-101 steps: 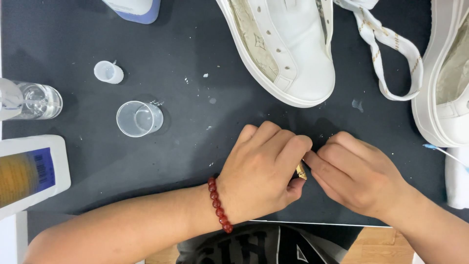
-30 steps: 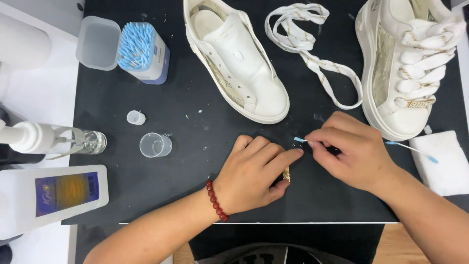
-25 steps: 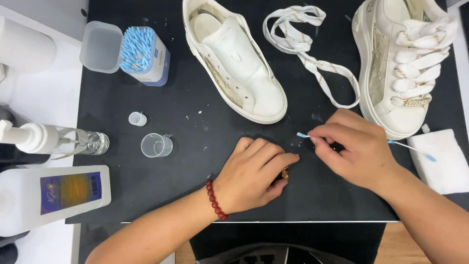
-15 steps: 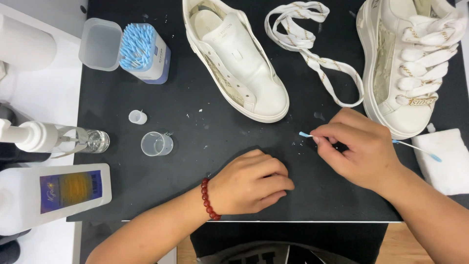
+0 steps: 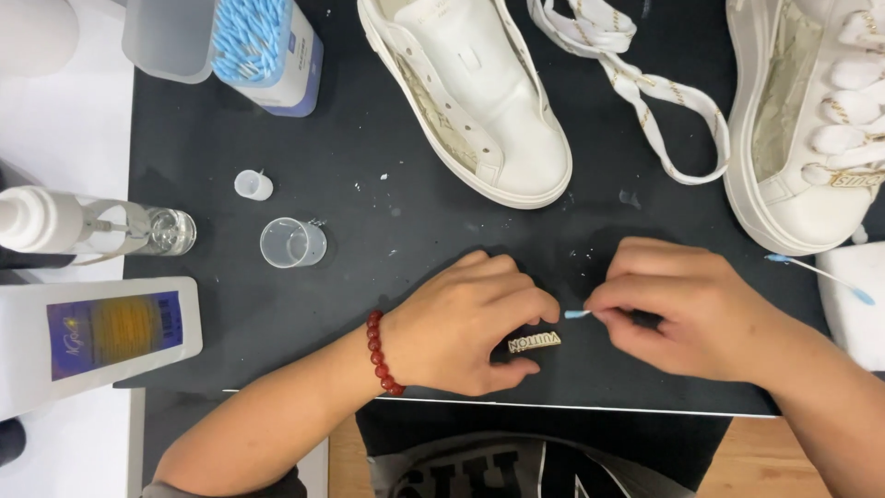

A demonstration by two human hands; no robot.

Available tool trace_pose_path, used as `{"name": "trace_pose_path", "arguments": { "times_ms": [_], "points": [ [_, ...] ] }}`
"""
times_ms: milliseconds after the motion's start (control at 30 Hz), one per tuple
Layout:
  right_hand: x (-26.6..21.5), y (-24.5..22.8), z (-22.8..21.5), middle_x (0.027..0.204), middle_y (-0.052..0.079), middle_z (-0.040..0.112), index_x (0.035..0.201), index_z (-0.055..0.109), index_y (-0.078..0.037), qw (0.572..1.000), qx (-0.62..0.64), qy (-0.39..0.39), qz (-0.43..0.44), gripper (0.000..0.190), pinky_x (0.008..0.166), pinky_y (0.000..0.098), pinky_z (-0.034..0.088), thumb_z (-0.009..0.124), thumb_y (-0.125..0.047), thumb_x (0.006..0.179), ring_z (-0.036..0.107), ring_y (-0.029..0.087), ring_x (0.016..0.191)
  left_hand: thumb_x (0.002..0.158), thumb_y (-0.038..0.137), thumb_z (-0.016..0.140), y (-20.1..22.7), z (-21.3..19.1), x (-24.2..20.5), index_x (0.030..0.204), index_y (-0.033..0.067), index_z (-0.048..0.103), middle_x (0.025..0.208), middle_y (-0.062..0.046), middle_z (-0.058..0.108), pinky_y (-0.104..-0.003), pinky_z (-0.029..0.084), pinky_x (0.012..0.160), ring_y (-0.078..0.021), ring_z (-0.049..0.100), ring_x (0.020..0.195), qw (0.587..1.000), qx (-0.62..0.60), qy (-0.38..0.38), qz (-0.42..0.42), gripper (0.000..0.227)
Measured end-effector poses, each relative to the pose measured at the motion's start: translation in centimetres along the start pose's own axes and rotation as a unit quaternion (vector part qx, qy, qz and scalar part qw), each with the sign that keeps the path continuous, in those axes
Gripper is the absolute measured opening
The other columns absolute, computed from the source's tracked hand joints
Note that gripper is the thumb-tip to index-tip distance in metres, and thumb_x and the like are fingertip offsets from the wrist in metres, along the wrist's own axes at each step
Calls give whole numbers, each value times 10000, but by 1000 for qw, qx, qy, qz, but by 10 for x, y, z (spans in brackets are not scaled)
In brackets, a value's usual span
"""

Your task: The person cleans a small gold-colored metal shoe accessory using a cotton swab dipped in liquid. They then wipe the accessory with a gray cloth to dry it.

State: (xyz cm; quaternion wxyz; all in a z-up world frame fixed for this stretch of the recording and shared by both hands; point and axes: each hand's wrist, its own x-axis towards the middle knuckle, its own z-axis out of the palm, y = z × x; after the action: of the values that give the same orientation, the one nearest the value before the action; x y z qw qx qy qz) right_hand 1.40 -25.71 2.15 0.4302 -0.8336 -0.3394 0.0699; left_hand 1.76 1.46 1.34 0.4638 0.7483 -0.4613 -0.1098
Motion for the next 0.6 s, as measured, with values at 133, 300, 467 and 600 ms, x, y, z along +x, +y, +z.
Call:
{"name": "trace_pose_path", "arguments": {
  "times_ms": [133,300,467,600],
  "points": [
    [3,-3,8,742,34,627,818,720,-69,999,8,-40,-14,182,551,323,491,768,2,657,616,210,656,715,154,863,-3,13,-5,1119,121,625,922,-11,644,-386,460,828,-242,610,895,1000,26,9,-15,470],
    [7,-8,12,651,32,568,734,720,-85,996,-13,-89,2,140,482,348,457,763,-6,626,574,211,572,757,78,824,-1,16,-3,1099,131,605,842,33,648,-379,454,824,-207,621,868,998,0,21,-58,409],
    [10,-10,16,698,2,617,739,728,-94,992,3,-123,-6,142,469,331,481,758,-15,625,600,191,605,747,63,808,1,17,-1,1069,148,599,843,67,671,-379,438,819,-199,615,866,996,-21,17,-84,393],
    [10,-11,22,766,0,630,808,738,-90,994,-15,-111,-8,163,499,333,498,760,-15,665,607,189,662,757,60,800,2,20,-1,1050,164,595,833,81,681,-376,419,802,-196,599,854,994,-27,21,-104,372]
  ]
}}
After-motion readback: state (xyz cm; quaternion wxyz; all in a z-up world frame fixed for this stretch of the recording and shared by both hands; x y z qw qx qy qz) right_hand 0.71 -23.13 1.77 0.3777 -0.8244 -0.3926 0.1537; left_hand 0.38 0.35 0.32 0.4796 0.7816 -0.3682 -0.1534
